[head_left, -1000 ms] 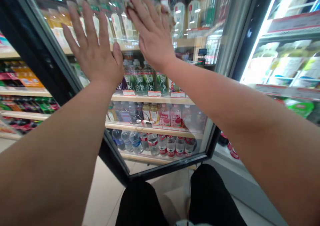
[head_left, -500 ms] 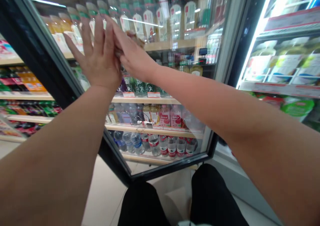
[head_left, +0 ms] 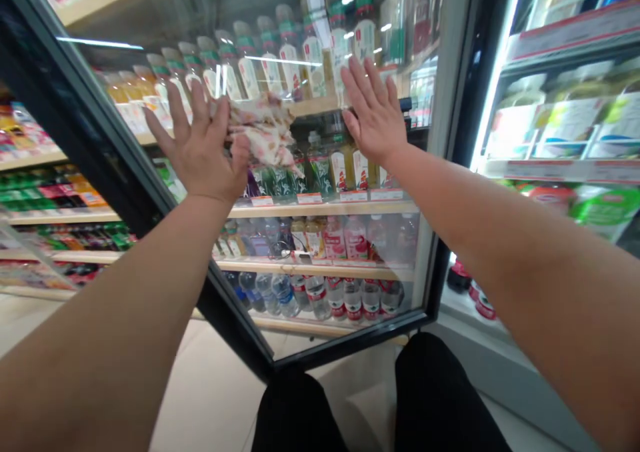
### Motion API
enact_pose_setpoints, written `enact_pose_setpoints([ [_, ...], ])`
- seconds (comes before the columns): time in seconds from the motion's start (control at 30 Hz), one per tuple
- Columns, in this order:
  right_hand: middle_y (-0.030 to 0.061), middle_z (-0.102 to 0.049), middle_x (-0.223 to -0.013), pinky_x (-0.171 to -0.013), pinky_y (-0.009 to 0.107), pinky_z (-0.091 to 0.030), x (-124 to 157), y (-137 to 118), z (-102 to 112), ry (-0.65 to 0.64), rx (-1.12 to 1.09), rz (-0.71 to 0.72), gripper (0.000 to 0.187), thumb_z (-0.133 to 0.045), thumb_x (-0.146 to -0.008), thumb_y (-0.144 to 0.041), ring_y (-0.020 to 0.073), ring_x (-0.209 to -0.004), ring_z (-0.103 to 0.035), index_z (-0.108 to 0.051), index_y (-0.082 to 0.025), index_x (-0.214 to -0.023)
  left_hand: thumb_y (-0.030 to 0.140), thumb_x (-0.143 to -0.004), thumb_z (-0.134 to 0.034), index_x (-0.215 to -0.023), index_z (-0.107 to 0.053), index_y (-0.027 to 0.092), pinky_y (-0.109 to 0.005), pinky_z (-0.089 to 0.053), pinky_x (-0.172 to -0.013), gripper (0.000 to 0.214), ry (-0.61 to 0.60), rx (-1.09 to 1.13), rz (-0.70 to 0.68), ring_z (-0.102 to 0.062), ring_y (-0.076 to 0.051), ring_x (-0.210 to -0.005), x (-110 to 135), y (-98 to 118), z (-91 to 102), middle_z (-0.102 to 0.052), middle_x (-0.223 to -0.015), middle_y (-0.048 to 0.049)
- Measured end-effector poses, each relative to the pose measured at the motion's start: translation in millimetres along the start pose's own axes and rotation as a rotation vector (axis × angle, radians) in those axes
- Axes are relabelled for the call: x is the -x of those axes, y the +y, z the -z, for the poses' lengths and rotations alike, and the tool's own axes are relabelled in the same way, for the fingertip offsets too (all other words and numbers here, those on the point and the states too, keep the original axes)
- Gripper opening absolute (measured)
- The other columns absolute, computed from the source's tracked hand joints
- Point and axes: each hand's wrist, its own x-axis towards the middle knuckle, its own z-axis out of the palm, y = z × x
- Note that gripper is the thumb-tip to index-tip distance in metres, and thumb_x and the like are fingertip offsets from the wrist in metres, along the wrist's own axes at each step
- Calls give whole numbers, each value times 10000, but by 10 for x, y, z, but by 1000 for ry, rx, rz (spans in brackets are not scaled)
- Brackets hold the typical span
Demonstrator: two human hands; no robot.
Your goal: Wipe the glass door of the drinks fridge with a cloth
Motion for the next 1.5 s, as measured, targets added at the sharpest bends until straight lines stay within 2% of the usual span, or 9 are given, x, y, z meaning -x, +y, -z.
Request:
enact_pose_setpoints([
  [0.2, -41, -290, -1684, -1335, 508, -94, 22, -18, -66, 39, -36, -11, 620, -400, -990, -419, 193, -1608, -177, -362, -358, -1606, 477, -834, -675, -1627, -287, 60, -646, -22, -1295, 976, -75, -24, 284, -15, -414, -1596, -38, 499, -122, -60, -1719, -189],
  [0.4, -38, -280, -1691, -1334, 527, -142, 62, -16, -28, 17, 25, -9, 609, -322, -1006, -414, 193, -1608, -162, -369, -339, -1608, 181, -943, -447, -1582, -432, 218, -536, -288, -1282, 640, -59, 48, -145, -264, -268, -1573, -289, 337, -204, -236, -1707, -58],
  [0.57, -57, -280, -1690, -1338, 515, -116, 99, -33, -19, 24, -21, -17, 602, -295, -1004, -394, 180, -1609, -159, -390, -346, -1597, 259, -1046, -385, -1541, -484, 315, -435, -338, -1260, 508, 202, 68, -207, -218, -181, -1586, -550, 122, -320, -255, -1703, 16],
  [0.8, -103, -332, -1657, -1343, 412, -69, 89, -22, -25, 45, -169, -52, 617, -380, -947, -418, 154, -1602, -183, -452, -385, -1558, 363, -952, -582, -1543, -472, 323, -579, -72, -1323, 602, -225, -2, -298, -46, -305, -1611, -115, 682, -328, -175, -1725, 18],
  [0.9, -112, -317, -1660, -1343, 417, -62, 86, -23, -25, 39, -149, -52, 628, -376, -941, -399, 150, -1604, -180, -437, -381, -1566, 362, -972, -539, -1577, -410, 372, -533, -72, -1337, 619, -260, -51, -412, -82, -271, -1611, -358, 392, -310, -174, -1716, 81],
  [1.07, -110, -302, -1668, -1344, 438, -84, 99, -37, -5, 19, -80, -53, 628, -386, -948, -360, 156, -1607, -174, -422, -369, -1575, 249, -939, -390, -1658, -205, 316, -339, 18, -1330, 745, 179, -142, -377, 68, -135, -1604, -735, -241, -461, 123, -1684, 240],
  [1.13, -106, -306, -1668, -1345, 446, -82, 105, -42, 4, 23, -82, -55, 624, -385, -955, -353, 157, -1608, -171, -418, -364, -1578, 240, -969, -329, -1659, -210, 283, -390, 6, -1333, 702, 158, -108, -361, 73, -142, -1605, -592, -135, -470, 70, -1708, 193],
  [1.33, -93, -306, -1671, -1344, 465, -94, 115, -73, 27, 17, -94, -58, 637, -408, -935, -333, 167, -1608, -171, -425, -370, -1571, 407, -996, -418, -1440, -582, 310, -470, -168, -1329, 484, -382, 16, -542, -193, -220, -1592, -380, 352, -207, -369, -1652, 65],
  [1.5, -114, -287, -1674, -1347, 486, -90, 122, -80, 31, 4, -50, -65, 636, -379, -944, -307, 158, -1611, -157, -408, -367, -1577, 330, -1011, -359, -1601, -372, 264, -436, -94, -1330, 594, 27, -123, -383, -36, -169, -1610, -744, -104, -268, -135, -1721, 128],
])
